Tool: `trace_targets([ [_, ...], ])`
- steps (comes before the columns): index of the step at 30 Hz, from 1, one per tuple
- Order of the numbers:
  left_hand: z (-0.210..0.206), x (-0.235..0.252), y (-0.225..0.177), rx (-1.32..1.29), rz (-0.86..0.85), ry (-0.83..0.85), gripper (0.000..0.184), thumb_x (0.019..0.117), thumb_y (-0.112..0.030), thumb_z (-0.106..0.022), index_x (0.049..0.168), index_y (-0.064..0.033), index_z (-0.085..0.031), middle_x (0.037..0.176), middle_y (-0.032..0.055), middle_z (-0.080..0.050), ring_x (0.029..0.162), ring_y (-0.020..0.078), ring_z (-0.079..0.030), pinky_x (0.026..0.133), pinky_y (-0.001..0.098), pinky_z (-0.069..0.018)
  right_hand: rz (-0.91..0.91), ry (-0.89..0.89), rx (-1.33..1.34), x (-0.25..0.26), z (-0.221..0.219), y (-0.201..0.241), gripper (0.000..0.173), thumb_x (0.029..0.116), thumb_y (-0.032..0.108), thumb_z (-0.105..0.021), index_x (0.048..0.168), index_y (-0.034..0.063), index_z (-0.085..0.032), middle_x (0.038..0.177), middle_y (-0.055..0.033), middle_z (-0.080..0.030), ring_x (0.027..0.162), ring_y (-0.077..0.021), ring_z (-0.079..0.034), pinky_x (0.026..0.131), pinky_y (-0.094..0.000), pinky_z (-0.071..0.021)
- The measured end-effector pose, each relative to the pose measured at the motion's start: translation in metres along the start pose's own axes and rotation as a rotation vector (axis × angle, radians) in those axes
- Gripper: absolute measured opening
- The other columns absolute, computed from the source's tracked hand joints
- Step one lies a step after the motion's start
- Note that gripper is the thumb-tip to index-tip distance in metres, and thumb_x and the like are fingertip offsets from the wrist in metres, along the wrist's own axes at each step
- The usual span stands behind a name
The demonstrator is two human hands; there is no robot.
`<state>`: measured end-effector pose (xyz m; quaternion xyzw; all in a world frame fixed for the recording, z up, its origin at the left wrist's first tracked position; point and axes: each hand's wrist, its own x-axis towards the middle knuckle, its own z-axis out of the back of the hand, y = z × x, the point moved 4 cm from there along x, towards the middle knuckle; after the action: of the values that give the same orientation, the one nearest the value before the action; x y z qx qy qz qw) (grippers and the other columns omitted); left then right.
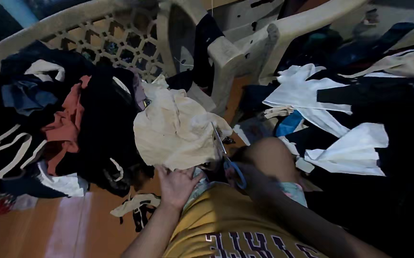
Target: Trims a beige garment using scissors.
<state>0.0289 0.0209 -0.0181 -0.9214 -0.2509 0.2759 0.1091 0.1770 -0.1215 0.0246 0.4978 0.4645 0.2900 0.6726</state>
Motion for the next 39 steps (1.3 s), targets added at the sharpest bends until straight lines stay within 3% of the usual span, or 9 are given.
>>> trace_targets([
  [2,-0.017,0.008,0.000,0.088,0.049,0.055,0.084,0.0991,-0.074,-0.019,0.150,-0.0085,-0.034,0.141,0.0160,-0.056,0.128,0.0310,-0.057,0.102,0.0505,-0.0499,0.001,0.031,-0.057,-0.003,-0.003,0.000,0.024,0.1040,0.025,-0.050,0.103,0.0022,-0.059,0.073,0.0068,-0.054,0.059,0.0009,-0.050,0.056,-0.0165,-0.0441],
  [4,-0.030,0.025,0.000,0.132,0.069,0.058,0.058,0.1074,-0.056,-0.024,0.135,-0.0103,-0.048,0.119,0.0126,-0.067,0.108,0.0256,-0.068,0.088,0.0426,-0.0582,0.014,0.043,-0.131,-0.007,-0.002,0.001,0.027,0.1037,0.027,-0.051,0.106,0.0012,-0.060,0.074,0.0060,-0.054,0.060,0.0001,-0.050,0.058,-0.0181,-0.0447],
  [6,-0.040,0.040,0.001,0.173,0.061,0.055,0.047,0.1100,-0.045,-0.028,0.127,-0.0089,-0.053,0.108,0.0122,-0.070,0.097,0.0241,-0.071,0.081,0.0411,-0.0605,0.014,0.025,-0.171,-0.010,0.000,-0.002,0.031,0.1031,0.032,-0.051,0.106,0.0029,-0.061,0.075,0.0061,-0.055,0.061,0.0001,-0.051,0.058,-0.0186,-0.0453],
  [10,-0.049,0.047,0.010,0.028,0.009,-0.029,0.030,0.1075,-0.030,-0.035,0.123,-0.0080,-0.049,0.109,0.0136,-0.064,0.096,0.0252,-0.067,0.080,0.0414,-0.0580,-0.016,-0.039,-0.143,-0.017,0.006,-0.007,0.026,0.1037,0.027,-0.050,0.102,0.0041,-0.061,0.072,0.0075,-0.055,0.059,0.0011,-0.051,0.057,-0.0171,-0.0447],
  [16,-0.055,0.030,0.019,0.053,0.019,0.020,0.054,0.1086,-0.053,-0.024,0.124,-0.0097,-0.052,0.105,0.0100,-0.069,0.095,0.0206,-0.070,0.081,0.0357,-0.0595,0.004,-0.003,-0.108,-0.012,0.003,-0.012,0.026,0.1003,0.031,-0.055,0.101,0.0065,-0.062,0.072,0.0093,-0.057,0.061,0.0018,-0.054,0.058,-0.0168,-0.0464],
  [19,-0.061,0.029,0.018,0.114,0.124,0.010,0.056,0.1066,-0.057,-0.028,0.117,-0.0112,-0.057,0.098,0.0098,-0.070,0.086,0.0196,-0.071,0.069,0.0327,-0.0601,0.012,0.013,-0.107,-0.010,0.002,-0.014,0.024,0.1006,0.030,-0.055,0.100,0.0070,-0.062,0.071,0.0097,-0.056,0.061,0.0017,-0.053,0.058,-0.0167,-0.0454],
  [23,-0.061,0.039,0.013,0.139,0.065,0.064,0.045,0.1099,-0.044,-0.029,0.121,-0.0083,-0.054,0.101,0.0109,-0.069,0.092,0.0215,-0.070,0.079,0.0386,-0.0597,0.018,0.026,-0.078,-0.012,0.001,-0.015,0.020,0.0997,0.028,-0.056,0.100,0.0088,-0.063,0.072,0.0103,-0.057,0.061,0.0023,-0.053,0.058,-0.0157,-0.0452],
  [29,-0.066,0.039,0.012,0.182,0.064,0.068,0.020,0.1065,-0.020,-0.038,0.105,-0.0090,-0.055,0.089,0.0074,-0.068,0.079,0.0156,-0.070,0.071,0.0310,-0.0596,-0.004,0.033,-0.102,-0.013,0.000,-0.012,0.022,0.1006,0.030,-0.056,0.098,0.0090,-0.062,0.071,0.0101,-0.056,0.060,0.0021,-0.053,0.058,-0.0159,-0.0452],
  [39,-0.062,0.030,0.003,0.469,-0.060,0.215,0.021,0.0941,0.000,-0.040,0.103,-0.0065,-0.058,0.091,0.0041,-0.071,0.087,0.0134,-0.070,0.081,0.0328,-0.0586,-0.015,0.070,0.032,-0.011,-0.004,-0.010,0.023,0.1011,0.035,-0.052,0.096,0.0140,-0.061,0.071,0.0129,-0.058,0.059,0.0046,-0.052,0.055,-0.0122,-0.0436],
])
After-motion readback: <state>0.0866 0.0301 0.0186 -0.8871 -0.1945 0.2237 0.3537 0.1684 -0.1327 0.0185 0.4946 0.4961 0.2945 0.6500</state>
